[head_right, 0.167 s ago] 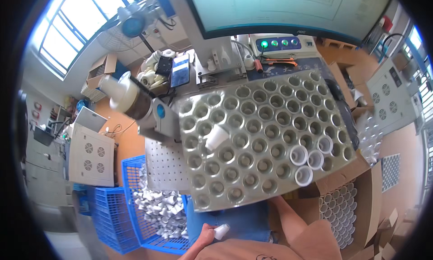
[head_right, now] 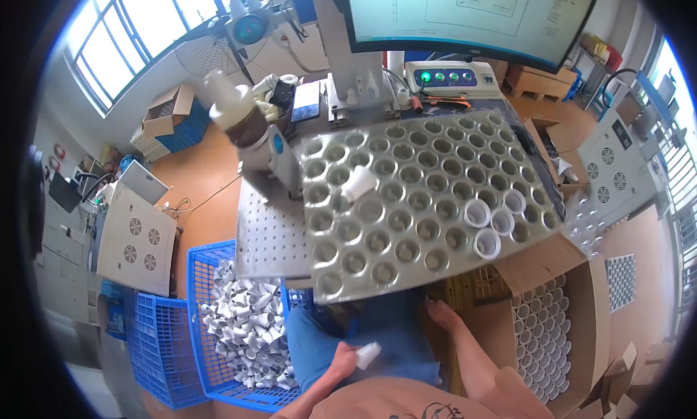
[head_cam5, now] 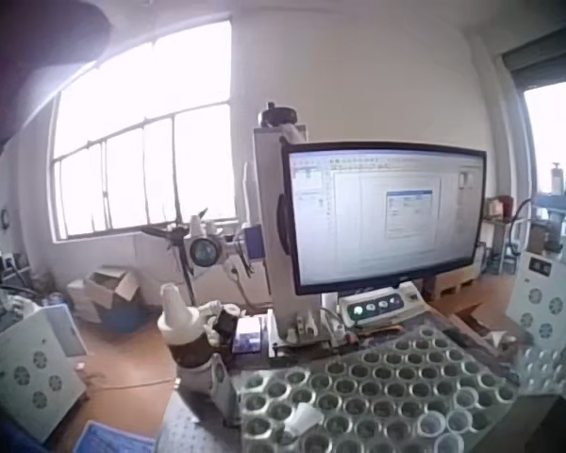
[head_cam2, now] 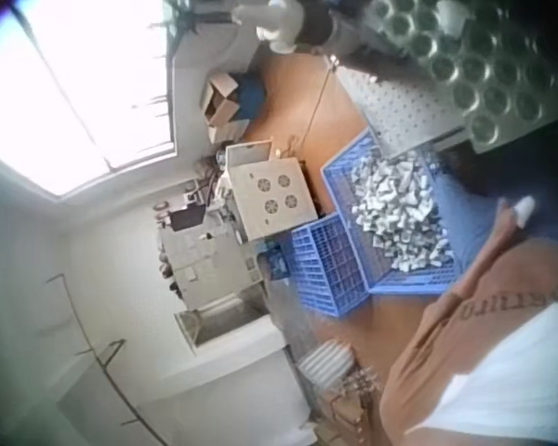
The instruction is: Manually polishing or sanding a small white plastic component using a flat abrasive tool.
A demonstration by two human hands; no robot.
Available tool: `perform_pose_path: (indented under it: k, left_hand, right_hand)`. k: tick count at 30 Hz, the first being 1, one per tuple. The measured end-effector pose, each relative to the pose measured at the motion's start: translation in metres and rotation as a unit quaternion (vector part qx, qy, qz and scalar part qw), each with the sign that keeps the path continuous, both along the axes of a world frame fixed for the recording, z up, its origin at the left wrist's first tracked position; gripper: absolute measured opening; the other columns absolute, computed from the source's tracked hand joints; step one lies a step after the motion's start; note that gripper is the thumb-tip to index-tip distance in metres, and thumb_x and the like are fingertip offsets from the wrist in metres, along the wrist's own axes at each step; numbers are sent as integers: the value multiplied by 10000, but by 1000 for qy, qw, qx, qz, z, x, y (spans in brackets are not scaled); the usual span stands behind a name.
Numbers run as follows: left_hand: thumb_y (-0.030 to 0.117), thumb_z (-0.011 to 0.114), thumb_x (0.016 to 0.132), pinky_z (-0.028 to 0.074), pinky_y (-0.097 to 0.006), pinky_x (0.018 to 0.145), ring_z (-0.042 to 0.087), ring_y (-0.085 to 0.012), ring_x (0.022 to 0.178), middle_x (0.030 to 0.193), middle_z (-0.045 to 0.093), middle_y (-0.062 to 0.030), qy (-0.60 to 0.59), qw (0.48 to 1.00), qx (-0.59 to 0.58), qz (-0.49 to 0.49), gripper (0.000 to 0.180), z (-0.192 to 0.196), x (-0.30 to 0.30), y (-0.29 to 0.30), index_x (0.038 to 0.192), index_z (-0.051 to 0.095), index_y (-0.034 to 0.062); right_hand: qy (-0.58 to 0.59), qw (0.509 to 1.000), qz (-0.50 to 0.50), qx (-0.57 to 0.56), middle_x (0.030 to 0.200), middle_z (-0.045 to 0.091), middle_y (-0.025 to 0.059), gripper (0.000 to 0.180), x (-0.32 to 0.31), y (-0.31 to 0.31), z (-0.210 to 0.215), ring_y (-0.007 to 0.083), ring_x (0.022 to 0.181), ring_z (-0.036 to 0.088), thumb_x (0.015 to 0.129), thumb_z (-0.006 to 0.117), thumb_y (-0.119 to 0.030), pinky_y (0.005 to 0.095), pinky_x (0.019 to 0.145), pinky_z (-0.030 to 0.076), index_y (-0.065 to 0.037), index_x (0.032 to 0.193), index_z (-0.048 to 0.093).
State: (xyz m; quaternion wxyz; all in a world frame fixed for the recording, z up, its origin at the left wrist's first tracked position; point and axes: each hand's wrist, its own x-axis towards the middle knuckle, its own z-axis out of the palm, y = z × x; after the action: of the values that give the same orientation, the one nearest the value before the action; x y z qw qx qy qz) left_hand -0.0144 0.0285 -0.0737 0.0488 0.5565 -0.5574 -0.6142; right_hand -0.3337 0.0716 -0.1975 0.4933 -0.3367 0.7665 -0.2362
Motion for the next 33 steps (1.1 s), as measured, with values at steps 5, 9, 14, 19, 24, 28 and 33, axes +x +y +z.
perform_pose_path:
  k: [5, 9, 14, 19, 24, 28, 33]
  left_hand:
    - [77, 459, 864, 455, -412, 802, 551, -251, 859, 856, 591, -194, 65, 988, -19, 139, 215, -26, -41, 12, 1002, 456, -88]
    - [-6, 383, 786, 522, -375, 600, 642, -256, 689, 798, 613, -190, 65, 988, -35, 138, 236, -27, -46, 13, 939, 529, -110]
    - [-19, 392, 735, 504, -315, 550, 627, -212, 559, 633, 646, -173, 154, 974, 39, 161, 317, 15, -30, 30, 760, 689, -128]
    - [-6, 399, 737, 492, -296, 544, 621, -197, 546, 620, 650, -147, 194, 977, 11, 89, 317, 51, -27, 35, 736, 699, -106]
    - [-8, 388, 731, 506, -310, 555, 631, -204, 563, 630, 653, -180, 127, 985, 30, 114, 333, 50, -28, 35, 765, 691, -142]
    - [-26, 380, 732, 516, -333, 559, 633, -234, 570, 691, 641, -204, 90, 985, 25, 148, 279, 45, -36, 32, 796, 608, -173]
    - [-34, 412, 759, 486, -346, 539, 594, -232, 641, 759, 546, -202, 91, 965, 58, 241, 109, 49, -46, 32, 849, 401, -94]
  right_hand:
    - [-106, 992, -1, -73, 598, 524, 4, 314, 45, 46, 151, 96, 487, 441, 972, 471, -194, 263, 456, 370, -45, 697, 507]
    - [-81, 981, -40, -172, 649, 529, 12, 321, 91, 69, 207, 84, 585, 483, 980, 537, -283, 239, 555, 430, -41, 1154, 655]
    - [-9, 968, 1, -252, 817, 608, 64, 306, 127, 96, 219, 130, 691, 545, 958, 527, -146, 253, 644, 467, -28, 1226, 617]
    - [75, 944, 30, -321, 791, 589, 72, 336, 143, 111, 223, 138, 659, 561, 863, 634, -10, 260, 587, 458, -44, 1196, 642]
    - [126, 910, 48, -392, 821, 601, 82, 330, 148, 110, 217, 184, 640, 579, 843, 658, 0, 298, 549, 482, -68, 1166, 664]
    - [143, 907, 68, -390, 834, 590, 84, 347, 146, 107, 204, 205, 640, 577, 841, 646, 11, 306, 546, 493, -70, 1178, 654]
    - [176, 904, 134, -365, 868, 578, 92, 481, 144, 98, 193, 224, 666, 590, 781, 613, 70, 314, 554, 509, -83, 1236, 612]
